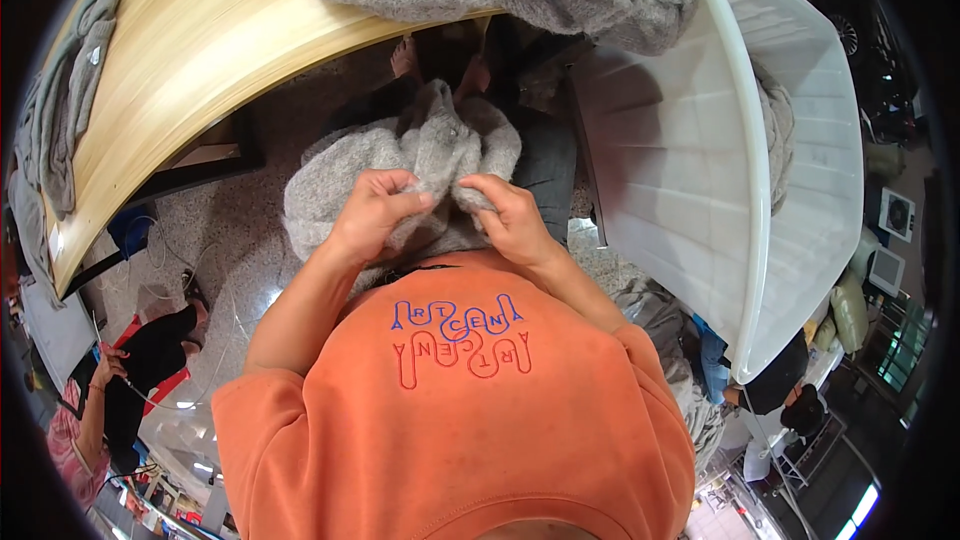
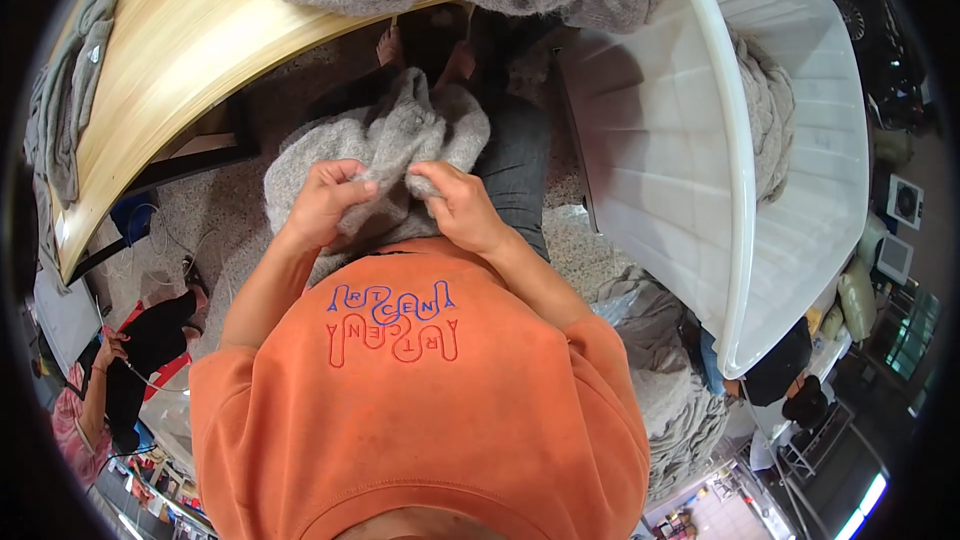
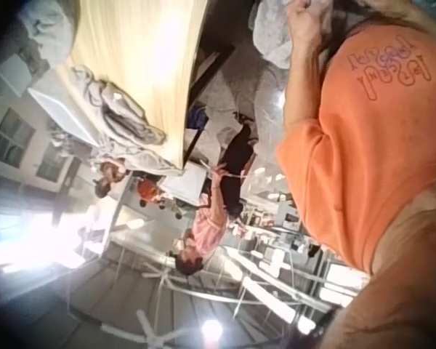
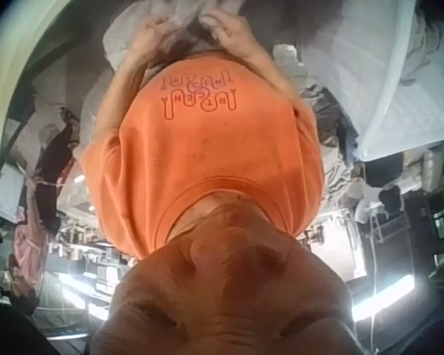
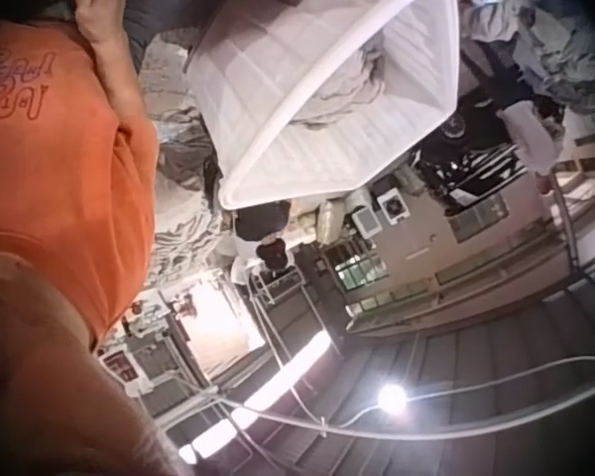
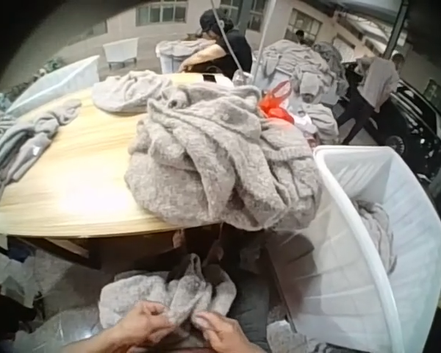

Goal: Inspect grey garments for quality and defects on a factory floor.

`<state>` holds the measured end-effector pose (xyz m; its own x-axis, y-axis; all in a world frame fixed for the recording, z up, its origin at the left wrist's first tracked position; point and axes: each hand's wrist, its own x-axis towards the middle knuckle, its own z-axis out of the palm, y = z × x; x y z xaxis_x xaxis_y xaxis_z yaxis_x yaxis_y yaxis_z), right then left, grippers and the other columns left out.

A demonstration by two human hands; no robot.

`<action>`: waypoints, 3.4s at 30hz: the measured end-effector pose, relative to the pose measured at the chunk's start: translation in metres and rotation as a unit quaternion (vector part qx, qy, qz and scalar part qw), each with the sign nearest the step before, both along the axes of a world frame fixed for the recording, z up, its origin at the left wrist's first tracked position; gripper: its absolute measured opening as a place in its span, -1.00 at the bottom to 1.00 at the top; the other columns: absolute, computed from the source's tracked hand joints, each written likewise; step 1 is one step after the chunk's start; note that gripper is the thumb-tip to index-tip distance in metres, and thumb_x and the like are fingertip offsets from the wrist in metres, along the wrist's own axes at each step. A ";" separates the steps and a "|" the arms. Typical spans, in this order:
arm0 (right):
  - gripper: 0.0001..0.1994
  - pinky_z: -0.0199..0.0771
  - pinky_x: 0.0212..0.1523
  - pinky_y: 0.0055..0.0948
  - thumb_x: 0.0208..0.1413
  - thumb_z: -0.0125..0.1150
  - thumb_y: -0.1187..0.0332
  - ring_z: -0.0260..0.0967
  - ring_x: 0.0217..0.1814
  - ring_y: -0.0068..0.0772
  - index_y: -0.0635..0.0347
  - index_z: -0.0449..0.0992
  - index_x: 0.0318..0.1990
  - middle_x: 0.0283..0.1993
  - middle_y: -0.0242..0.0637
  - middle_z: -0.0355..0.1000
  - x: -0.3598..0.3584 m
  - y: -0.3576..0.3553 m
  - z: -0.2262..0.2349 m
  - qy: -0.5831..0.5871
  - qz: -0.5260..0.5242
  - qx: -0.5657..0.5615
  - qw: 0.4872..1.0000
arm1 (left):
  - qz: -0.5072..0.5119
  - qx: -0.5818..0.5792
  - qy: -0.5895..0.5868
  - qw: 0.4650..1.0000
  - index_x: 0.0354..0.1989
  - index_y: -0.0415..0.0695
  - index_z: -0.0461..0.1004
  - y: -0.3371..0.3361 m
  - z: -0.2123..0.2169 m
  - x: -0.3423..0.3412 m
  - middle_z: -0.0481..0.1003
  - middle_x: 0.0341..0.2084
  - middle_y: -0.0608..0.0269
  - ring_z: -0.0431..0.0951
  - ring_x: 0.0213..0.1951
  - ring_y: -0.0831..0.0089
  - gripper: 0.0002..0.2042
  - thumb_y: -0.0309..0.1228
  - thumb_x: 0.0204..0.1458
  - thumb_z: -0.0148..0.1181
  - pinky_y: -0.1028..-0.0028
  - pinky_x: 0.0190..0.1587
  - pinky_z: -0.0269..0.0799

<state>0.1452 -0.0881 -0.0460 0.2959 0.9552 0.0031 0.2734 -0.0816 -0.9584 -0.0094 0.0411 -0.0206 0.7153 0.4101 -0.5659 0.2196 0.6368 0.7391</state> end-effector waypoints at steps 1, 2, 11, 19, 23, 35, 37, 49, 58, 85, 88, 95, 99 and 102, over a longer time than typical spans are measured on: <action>-0.83 0.33 -0.52 -0.48 -0.12 0.04 0.62 0.35 -0.54 -0.31 0.29 0.40 -0.30 -0.42 -0.18 0.39 0.000 -0.004 0.003 -0.038 0.006 0.028 0.999 | 0.016 0.007 -0.010 1.000 -0.47 -0.23 0.47 0.002 -0.001 0.000 0.47 -0.58 0.40 0.37 -0.55 0.74 -0.97 -0.55 -0.10 0.16 0.69 -0.47 0.26; -0.82 0.33 -0.54 -0.46 -0.14 0.04 0.62 0.36 -0.54 -0.28 0.28 0.39 -0.31 -0.44 -0.18 0.38 -0.001 -0.009 0.006 -0.082 0.012 0.048 0.995 | 0.026 0.009 -0.017 0.999 -0.47 -0.23 0.48 0.003 -0.002 0.000 0.47 -0.58 0.40 0.37 -0.55 0.74 -0.97 -0.55 -0.10 0.16 0.69 -0.46 0.26; -0.91 0.30 -0.63 -0.36 -0.24 0.07 0.53 0.30 -0.60 -0.27 0.22 0.33 -0.50 -0.60 -0.29 0.28 -0.013 -0.001 0.025 -0.218 0.207 0.136 0.944 | 0.008 -0.040 -0.048 0.998 -0.49 -0.24 0.48 -0.009 -0.013 0.007 0.44 -0.63 0.41 0.34 -0.60 0.73 -0.98 -0.57 -0.09 0.14 0.68 -0.57 0.22; -0.80 0.33 -0.60 -0.47 -0.34 0.08 0.57 0.33 -0.57 -0.27 0.29 0.37 -0.42 -0.50 -0.23 0.33 -0.011 0.002 0.019 -0.280 0.051 0.241 0.928 | -0.025 -0.017 -0.036 0.999 -0.55 -0.24 0.47 -0.012 -0.013 0.006 0.40 -0.67 0.42 0.30 -0.63 0.72 -0.92 -0.54 -0.06 0.12 0.67 -0.58 0.19; -0.79 0.34 -0.57 -0.50 -0.33 0.17 0.58 0.35 -0.54 -0.26 0.31 0.39 -0.41 -0.48 -0.19 0.35 -0.016 -0.001 0.013 -0.155 0.012 0.162 0.975 | 0.026 -0.035 -0.040 0.998 -0.54 -0.23 0.48 -0.013 -0.013 0.007 0.41 -0.65 0.42 0.31 -0.61 0.71 -0.93 -0.54 -0.06 0.12 0.68 -0.54 0.20; -0.92 0.15 -0.59 -0.66 -0.08 0.14 0.53 0.12 -0.56 -0.78 0.29 0.40 -0.55 -0.63 -0.51 0.28 -0.030 0.004 -0.008 0.270 -0.042 -0.055 0.960 | 0.075 0.048 -0.013 0.996 -0.57 -0.21 0.46 -0.024 -0.016 0.003 0.38 -0.62 0.41 0.32 -0.50 0.66 -0.92 -0.55 -0.07 0.13 0.67 -0.38 0.22; -0.92 0.15 -0.59 -0.66 -0.08 0.12 0.54 0.13 -0.56 -0.78 0.28 0.39 -0.55 -0.63 -0.50 0.29 -0.030 0.004 -0.009 0.262 -0.036 -0.058 0.963 | 0.093 -0.058 -0.024 0.994 -0.55 -0.21 0.46 -0.020 -0.017 0.001 0.40 -0.61 0.40 0.33 -0.50 0.67 -0.94 -0.55 -0.08 0.14 0.67 -0.38 0.23; -0.80 0.17 -0.56 -0.72 0.01 0.11 0.51 0.14 -0.57 -0.80 0.32 0.38 -0.18 -0.61 -0.53 0.28 -0.021 0.008 -0.009 0.330 -0.039 -0.055 0.941 | 0.130 -0.100 -0.014 0.986 -0.48 -0.21 0.46 -0.023 -0.017 0.000 0.45 -0.57 0.38 0.38 -0.51 0.67 -0.97 -0.59 -0.06 0.12 0.66 -0.44 0.29; -0.88 0.03 -0.62 -0.74 0.03 0.09 0.51 0.06 -0.60 -0.86 0.32 0.45 -0.26 -0.59 -0.59 0.27 -0.023 0.011 -0.018 0.407 0.012 -0.102 0.908 | 0.034 0.359 0.063 0.931 -0.54 -0.27 0.48 -0.033 -0.016 -0.002 0.40 -0.63 0.36 0.35 -0.54 0.62 -0.95 -0.56 -0.10 0.14 0.57 -0.51 0.25; -0.88 0.12 -0.65 -0.47 -0.09 0.06 0.47 0.10 -0.66 -0.66 0.27 0.33 -0.59 -0.73 -0.38 0.23 -0.021 0.011 -0.035 0.211 0.079 -0.158 0.961 | -0.094 0.349 0.070 0.930 -0.63 -0.28 0.42 -0.024 -0.044 -0.005 0.41 -0.72 0.14 0.36 -0.64 0.45 -0.83 -0.43 -0.16 0.20 0.46 -0.57 0.26; -0.90 -0.02 -0.66 -0.67 0.04 0.06 0.44 0.01 -0.63 -0.80 0.21 0.43 -0.48 -0.66 -0.59 0.18 -0.017 0.010 -0.039 0.321 0.105 -0.164 0.927 | -0.016 0.113 0.050 0.992 -0.58 -0.25 0.44 -0.026 -0.050 -0.004 0.46 -0.60 0.28 0.39 -0.58 0.60 -0.89 -0.50 -0.07 0.14 0.60 -0.53 0.28; -0.60 0.30 -0.48 -0.56 -0.12 0.17 0.51 0.28 -0.49 -0.53 0.22 0.29 -0.06 -0.45 -0.38 0.29 -0.018 0.000 -0.023 0.158 0.103 -0.029 0.982 | 0.084 -0.010 0.000 0.996 -0.49 -0.26 0.45 -0.018 -0.041 -0.001 0.46 -0.58 0.29 0.40 -0.56 0.60 -0.92 -0.53 -0.02 0.06 0.61 -0.48 0.30; -0.46 0.41 -0.34 -0.41 -0.19 0.12 0.53 0.37 -0.37 -0.16 0.19 0.20 0.06 -0.24 -0.15 0.33 -0.014 -0.008 -0.014 -0.146 0.113 0.083 0.979 | 0.096 -0.024 -0.016 0.995 -0.48 -0.27 0.45 -0.012 -0.033 0.002 0.46 -0.59 0.29 0.40 -0.57 0.59 -0.92 -0.52 -0.02 0.07 0.61 -0.47 0.30; -0.50 0.45 -0.36 -0.30 -0.23 0.06 0.57 0.38 -0.31 -0.05 0.21 0.24 0.01 -0.15 -0.08 0.32 -0.010 -0.012 -0.010 -0.259 0.121 -0.050 0.957 | 0.073 -0.012 -0.014 0.997 -0.48 -0.27 0.45 -0.010 -0.031 0.004 0.46 -0.59 0.28 0.41 -0.57 0.59 -0.92 -0.52 -0.02 0.08 0.61 -0.47 0.31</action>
<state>0.1349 -0.1001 -0.0555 0.0497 0.9987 -0.0062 0.7327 -0.0407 -0.6794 -0.0059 0.0306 -0.0520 0.6642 0.4971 -0.5583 0.1033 0.6787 0.7272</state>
